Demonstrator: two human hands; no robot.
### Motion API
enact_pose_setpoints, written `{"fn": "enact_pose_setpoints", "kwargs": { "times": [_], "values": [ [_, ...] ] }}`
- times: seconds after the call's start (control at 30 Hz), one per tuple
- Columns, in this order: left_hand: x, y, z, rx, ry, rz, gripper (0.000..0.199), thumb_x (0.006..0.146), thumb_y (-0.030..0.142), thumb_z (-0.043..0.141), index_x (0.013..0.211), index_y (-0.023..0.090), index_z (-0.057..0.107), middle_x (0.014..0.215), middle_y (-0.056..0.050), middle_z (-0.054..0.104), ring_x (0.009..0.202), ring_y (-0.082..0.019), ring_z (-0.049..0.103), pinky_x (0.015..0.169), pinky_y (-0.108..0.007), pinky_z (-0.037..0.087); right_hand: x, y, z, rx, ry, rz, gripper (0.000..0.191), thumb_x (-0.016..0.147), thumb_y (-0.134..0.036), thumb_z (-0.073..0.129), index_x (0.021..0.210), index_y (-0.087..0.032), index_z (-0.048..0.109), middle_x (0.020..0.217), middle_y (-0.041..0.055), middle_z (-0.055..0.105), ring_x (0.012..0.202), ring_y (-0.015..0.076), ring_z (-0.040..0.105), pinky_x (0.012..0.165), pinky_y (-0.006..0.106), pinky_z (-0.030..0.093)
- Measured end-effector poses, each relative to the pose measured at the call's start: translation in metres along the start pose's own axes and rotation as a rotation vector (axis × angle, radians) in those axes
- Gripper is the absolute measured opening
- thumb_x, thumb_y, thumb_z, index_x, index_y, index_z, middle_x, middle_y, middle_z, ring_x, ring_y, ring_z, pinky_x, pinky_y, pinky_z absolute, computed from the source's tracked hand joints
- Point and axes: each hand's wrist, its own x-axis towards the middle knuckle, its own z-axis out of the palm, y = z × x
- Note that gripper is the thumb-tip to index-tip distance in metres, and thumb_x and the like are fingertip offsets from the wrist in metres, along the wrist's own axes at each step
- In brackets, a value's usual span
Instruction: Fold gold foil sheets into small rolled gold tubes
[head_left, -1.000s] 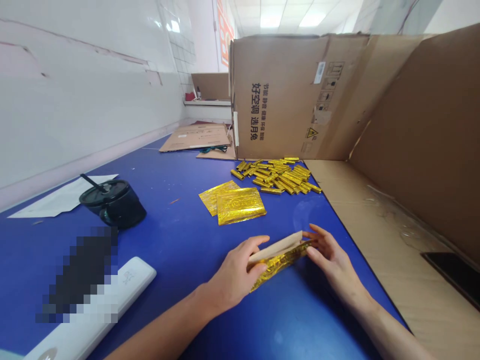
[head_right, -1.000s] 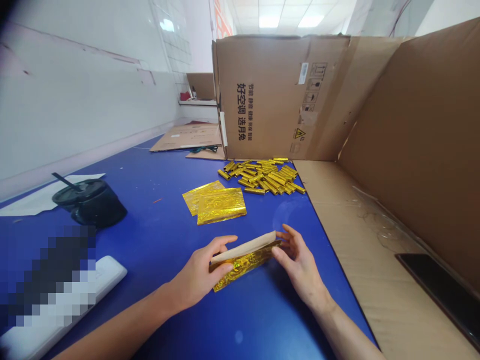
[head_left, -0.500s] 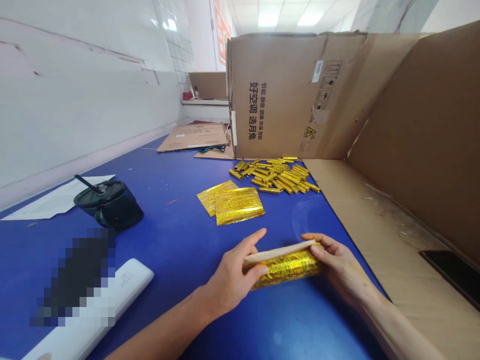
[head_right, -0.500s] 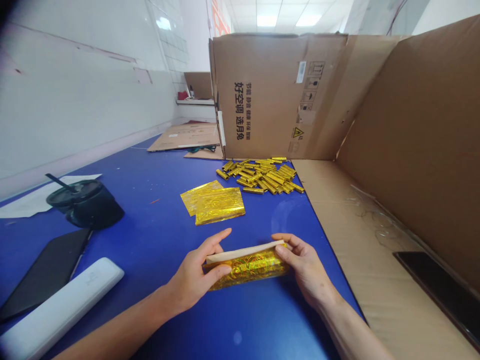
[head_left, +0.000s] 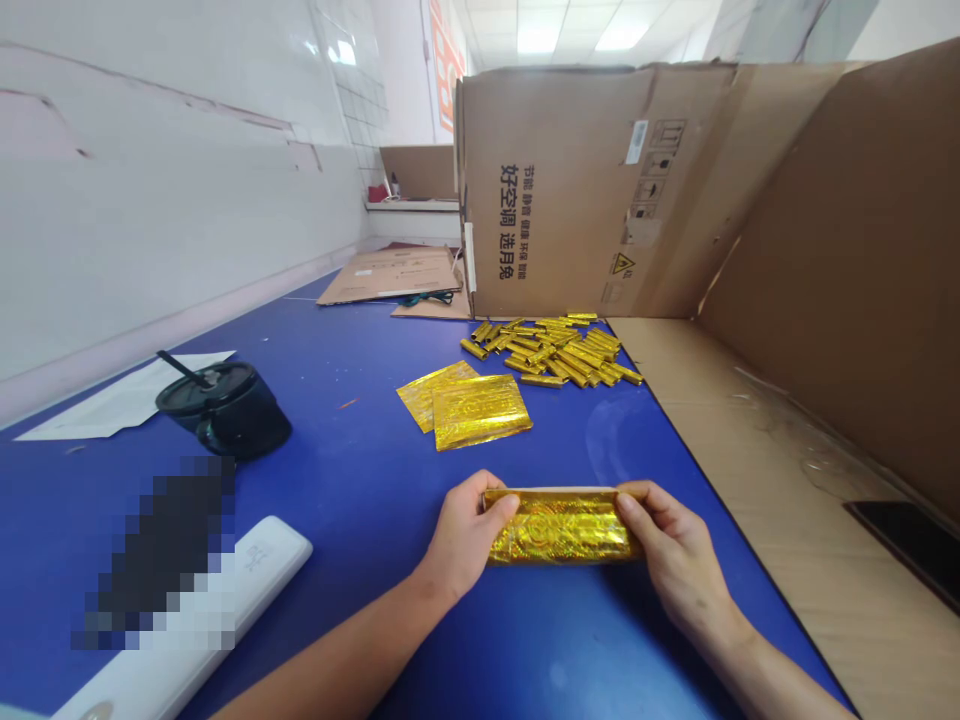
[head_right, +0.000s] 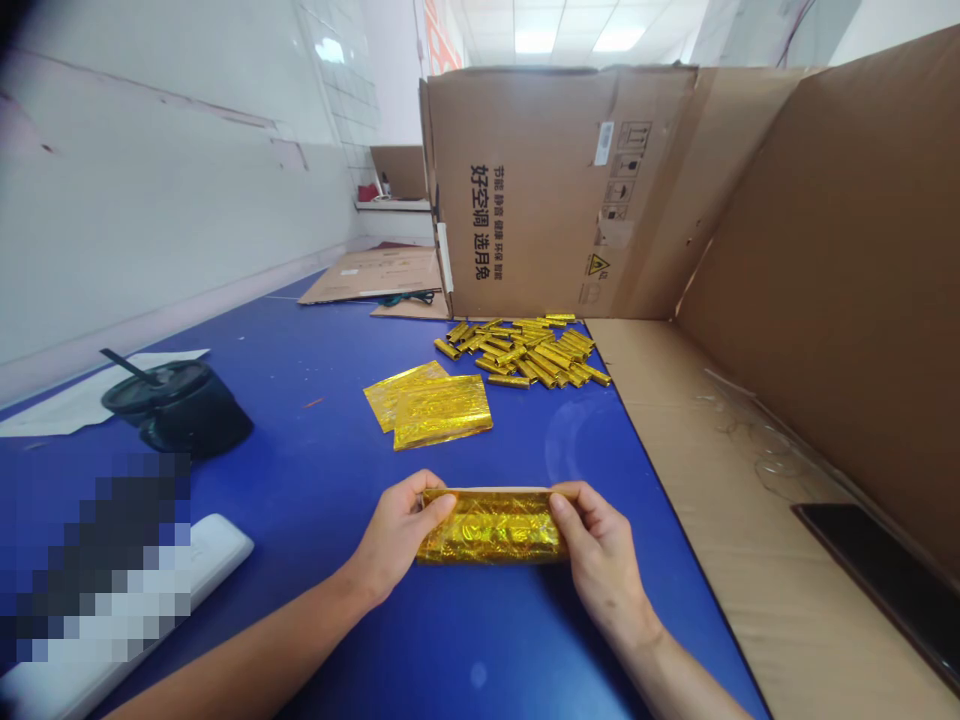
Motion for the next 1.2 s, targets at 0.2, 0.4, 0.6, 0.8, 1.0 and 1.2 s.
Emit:
{"fn": "enact_pose_setpoints", "kwargs": {
  "times": [0.2, 0.4, 0.6, 0.8, 1.0, 1.2],
  "values": [
    [-0.007, 0.003, 0.008, -0.071, 0.094, 0.015, 0.015, 0.074, 0.030, 0.047, 0.069, 0.016, 0.044, 0.055, 0.006, 0.042, 0.044, -0.007, 0.043, 0.039, -0.016, 0.034, -0.006, 0.004, 0.009, -0.033, 0.066, -0.027, 0.024, 0.073, -0.045, 0.053, 0.073, -0.021, 0.050, 0.059, -0.0022, 0.048, 0.052, 0.0123, 0.044, 0.046, 0.023, 0.037],
    [-0.011, 0.004, 0.012, -0.069, 0.069, -0.027, 0.013, 0.078, 0.032, 0.043, 0.077, 0.018, 0.043, 0.048, 0.009, 0.040, 0.026, -0.005, 0.036, 0.024, -0.014, 0.027, -0.002, 0.009, 0.010, 0.041, 0.049, 0.050, 0.025, 0.072, -0.045, 0.053, 0.071, -0.020, 0.049, 0.057, -0.0025, 0.048, 0.049, 0.0116, 0.044, 0.045, 0.023, 0.038],
    [-0.008, -0.002, 0.011, 0.039, 0.070, -0.016, 0.015, 0.080, 0.031, 0.039, 0.087, 0.020, 0.046, 0.054, 0.007, 0.043, 0.028, -0.007, 0.039, 0.024, -0.016, 0.031, 0.003, 0.015, 0.010, -0.164, 0.087, -0.023, 0.027, 0.074, -0.044, 0.049, 0.072, -0.017, 0.051, 0.057, -0.0029, 0.047, 0.049, 0.0106, 0.042, 0.044, 0.021, 0.036],
    [-0.001, -0.004, 0.005, 0.492, 0.057, 0.155, 0.024, 0.080, 0.021, 0.040, 0.102, 0.019, 0.048, 0.085, -0.004, 0.058, 0.075, -0.019, 0.059, 0.067, -0.032, 0.048, 0.008, 0.017, 0.005, -0.533, 0.054, -0.098, 0.028, 0.080, -0.041, 0.038, 0.070, -0.019, 0.052, 0.056, -0.0016, 0.049, 0.050, 0.0127, 0.044, 0.045, 0.022, 0.035],
    [-0.021, 0.006, 0.017, 0.846, -0.189, 0.638, 0.043, 0.083, 0.022, 0.036, 0.126, 0.018, 0.031, 0.136, -0.007, 0.024, 0.125, -0.022, 0.017, 0.100, -0.040, 0.020, 0.008, 0.014, 0.004, -0.897, 0.003, -0.131, 0.026, 0.082, -0.034, 0.031, 0.076, -0.022, 0.053, 0.060, 0.0011, 0.060, 0.053, 0.0157, 0.055, 0.050, 0.024, 0.037],
    [-0.031, -0.003, 0.032, 0.950, -0.550, 0.527, 0.088, 0.071, 0.069, 0.032, 0.134, 0.010, 0.010, 0.140, -0.013, 0.008, 0.127, -0.029, -0.003, 0.101, -0.046, 0.007, 0.012, 0.011, 0.003, -1.093, -0.030, -0.137, 0.026, 0.084, -0.031, 0.031, 0.080, -0.024, 0.056, 0.063, 0.0012, 0.064, 0.058, 0.0171, 0.060, 0.052, 0.024, 0.040]
  ]
}}
